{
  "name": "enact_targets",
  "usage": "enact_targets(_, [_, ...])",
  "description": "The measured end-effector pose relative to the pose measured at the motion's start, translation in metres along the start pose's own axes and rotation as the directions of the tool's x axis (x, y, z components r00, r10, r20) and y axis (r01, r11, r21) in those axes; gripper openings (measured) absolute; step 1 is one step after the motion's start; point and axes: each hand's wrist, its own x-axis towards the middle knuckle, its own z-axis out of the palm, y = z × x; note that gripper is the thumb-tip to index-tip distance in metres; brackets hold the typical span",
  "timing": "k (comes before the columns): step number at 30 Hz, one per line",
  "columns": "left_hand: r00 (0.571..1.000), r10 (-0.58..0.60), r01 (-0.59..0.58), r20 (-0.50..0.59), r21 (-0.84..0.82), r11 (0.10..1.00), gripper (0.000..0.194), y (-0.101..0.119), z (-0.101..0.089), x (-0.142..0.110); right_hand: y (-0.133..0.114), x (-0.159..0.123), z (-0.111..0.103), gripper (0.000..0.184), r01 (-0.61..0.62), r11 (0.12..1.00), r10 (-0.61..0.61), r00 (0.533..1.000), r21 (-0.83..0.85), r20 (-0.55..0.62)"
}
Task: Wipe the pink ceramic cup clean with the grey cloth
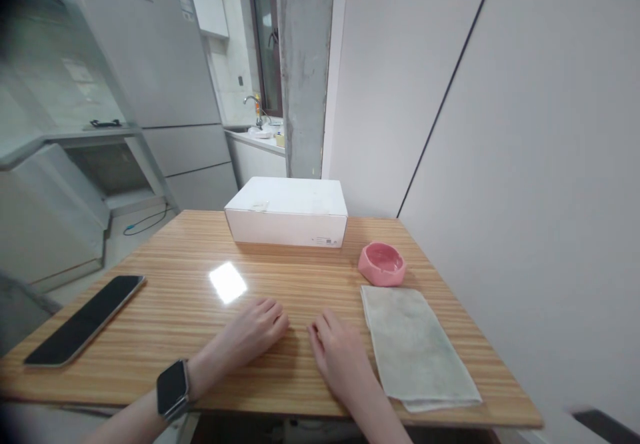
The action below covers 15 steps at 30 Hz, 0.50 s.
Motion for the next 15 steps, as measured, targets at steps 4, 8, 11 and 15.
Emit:
enact_targets(4, [0.977, -0.191, 0.198, 0.093, -0.071, 0.978, 0.008, 0.01, 0.01, -0.018, -0.022, 0.012, 0.023, 0.022, 0.049, 0.997, -0.046, 0.998, -0.067, 0.032])
enact_targets(8, [0.962, -0.244, 0.256, 0.121, -0.087, 0.963, 0.01, 0.016, 0.011, -0.017, -0.022, 0.013, 0.027, 0.021, 0.028, 0.997, -0.024, 0.998, -0.079, 0.058])
enact_targets(11, [0.964, -0.234, 0.247, 0.125, -0.107, 0.963, 0.01, 0.016, 0.008, -0.015, -0.019, 0.011, 0.026, 0.021, 0.013, 0.998, -0.009, 0.997, -0.055, 0.081])
enact_targets(15, [0.967, -0.225, 0.237, 0.116, -0.106, 0.966, 0.01, 0.013, 0.006, -0.016, -0.017, 0.01, 0.026, 0.021, -0.015, 1.0, 0.017, 0.994, -0.018, 0.106])
